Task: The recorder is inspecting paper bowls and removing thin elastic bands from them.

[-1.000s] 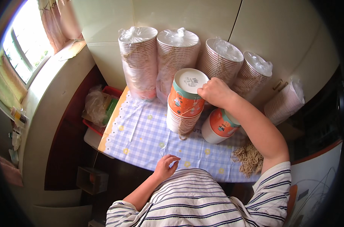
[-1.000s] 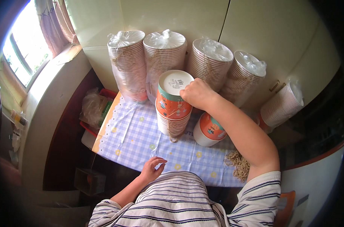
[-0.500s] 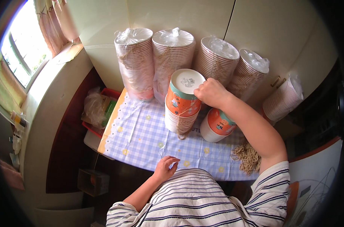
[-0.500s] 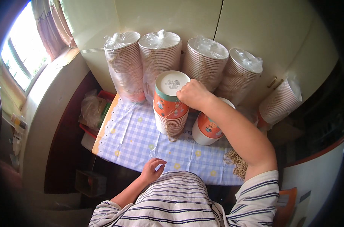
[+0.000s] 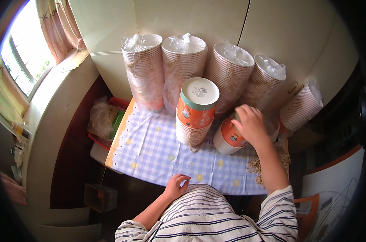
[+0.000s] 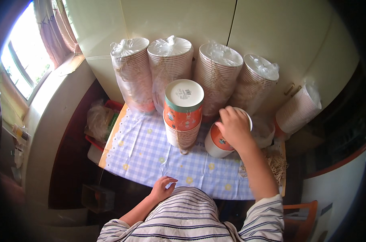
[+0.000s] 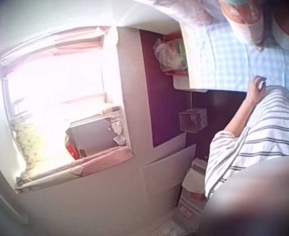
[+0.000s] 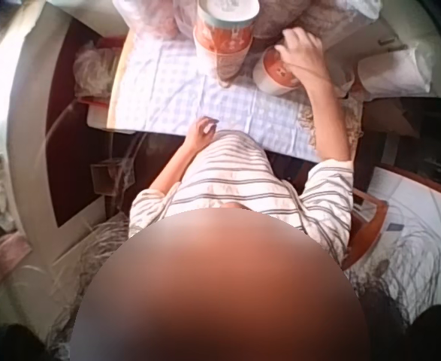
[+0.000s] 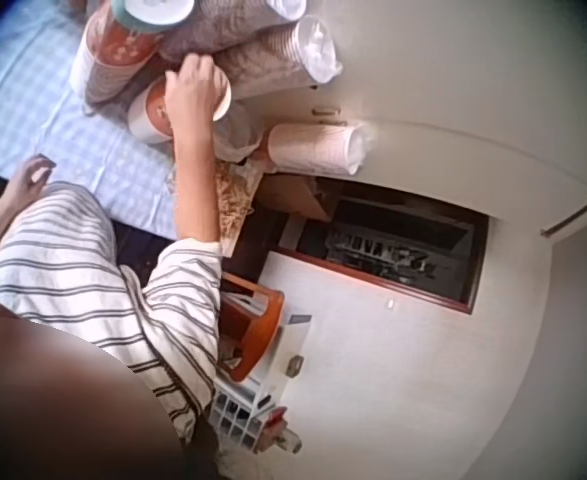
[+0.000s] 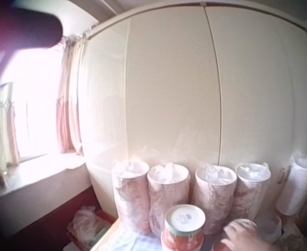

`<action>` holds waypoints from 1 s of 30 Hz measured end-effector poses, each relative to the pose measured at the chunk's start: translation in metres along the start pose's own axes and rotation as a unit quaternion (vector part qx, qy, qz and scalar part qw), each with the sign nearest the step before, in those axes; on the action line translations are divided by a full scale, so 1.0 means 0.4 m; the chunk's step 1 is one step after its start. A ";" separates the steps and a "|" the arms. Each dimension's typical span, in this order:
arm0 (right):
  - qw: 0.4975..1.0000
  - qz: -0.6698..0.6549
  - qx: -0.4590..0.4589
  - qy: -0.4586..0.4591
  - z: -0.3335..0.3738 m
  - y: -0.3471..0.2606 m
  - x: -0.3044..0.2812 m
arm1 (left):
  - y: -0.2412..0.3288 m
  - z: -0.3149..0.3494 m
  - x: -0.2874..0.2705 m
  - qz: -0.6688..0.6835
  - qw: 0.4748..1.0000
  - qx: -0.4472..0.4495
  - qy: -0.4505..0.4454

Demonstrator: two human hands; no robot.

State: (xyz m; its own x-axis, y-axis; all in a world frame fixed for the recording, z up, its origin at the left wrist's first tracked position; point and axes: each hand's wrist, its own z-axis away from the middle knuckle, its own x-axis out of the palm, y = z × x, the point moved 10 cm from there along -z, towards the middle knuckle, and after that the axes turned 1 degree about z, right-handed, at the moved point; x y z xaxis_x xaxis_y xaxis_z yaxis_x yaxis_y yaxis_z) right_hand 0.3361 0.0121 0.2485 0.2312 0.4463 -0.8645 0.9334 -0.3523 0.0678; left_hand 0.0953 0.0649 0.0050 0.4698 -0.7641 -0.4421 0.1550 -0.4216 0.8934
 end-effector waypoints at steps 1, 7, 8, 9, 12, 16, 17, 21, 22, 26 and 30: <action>0.999 -0.009 0.036 0.010 0.039 0.035 0.002 | -0.012 0.007 0.007 0.000 1.000 -0.004 -0.004; 0.987 -0.004 0.158 0.045 0.223 0.137 0.034 | -0.023 0.017 0.058 -0.001 0.997 -0.015 -0.074; 0.989 -0.006 0.141 0.049 0.238 0.136 0.050 | -0.022 0.014 0.070 -0.001 0.996 -0.018 -0.088; 0.992 0.007 0.113 0.054 0.242 0.127 0.062 | -0.022 0.012 0.081 -0.001 0.995 -0.021 -0.102; 0.994 -0.003 0.087 0.066 0.244 0.137 0.085 | -0.014 0.005 0.111 -0.011 0.991 -0.011 -0.132; 0.994 -0.048 0.075 0.060 0.229 0.154 0.090 | -0.006 0.009 0.123 -0.023 0.990 0.012 -0.139; 0.994 -0.057 0.069 0.062 0.225 0.157 0.088 | -0.005 0.010 0.126 -0.021 0.990 0.014 -0.141; 0.994 -0.053 0.055 0.074 0.212 0.171 0.066 | -0.006 0.013 0.131 -0.016 0.989 0.000 -0.144; 0.993 -0.062 0.060 0.084 0.206 0.177 0.054 | -0.007 0.015 0.131 -0.016 0.989 -0.006 -0.144; 0.985 -0.109 0.098 0.093 0.178 0.199 -0.040 | -0.004 0.015 0.131 0.006 0.991 -0.011 -0.133; 0.945 -0.188 0.215 0.162 0.205 0.213 -0.260 | -0.013 0.024 0.119 -0.001 0.992 -0.003 -0.125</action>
State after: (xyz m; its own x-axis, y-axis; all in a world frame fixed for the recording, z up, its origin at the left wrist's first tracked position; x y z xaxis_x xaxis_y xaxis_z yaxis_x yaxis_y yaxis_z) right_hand 0.3693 -0.1316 0.3033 0.0429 0.8101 -0.5847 0.7844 -0.3898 -0.4825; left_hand 0.1084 0.0259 -0.0216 0.2391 -0.8605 -0.4499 0.1623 -0.4214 0.8922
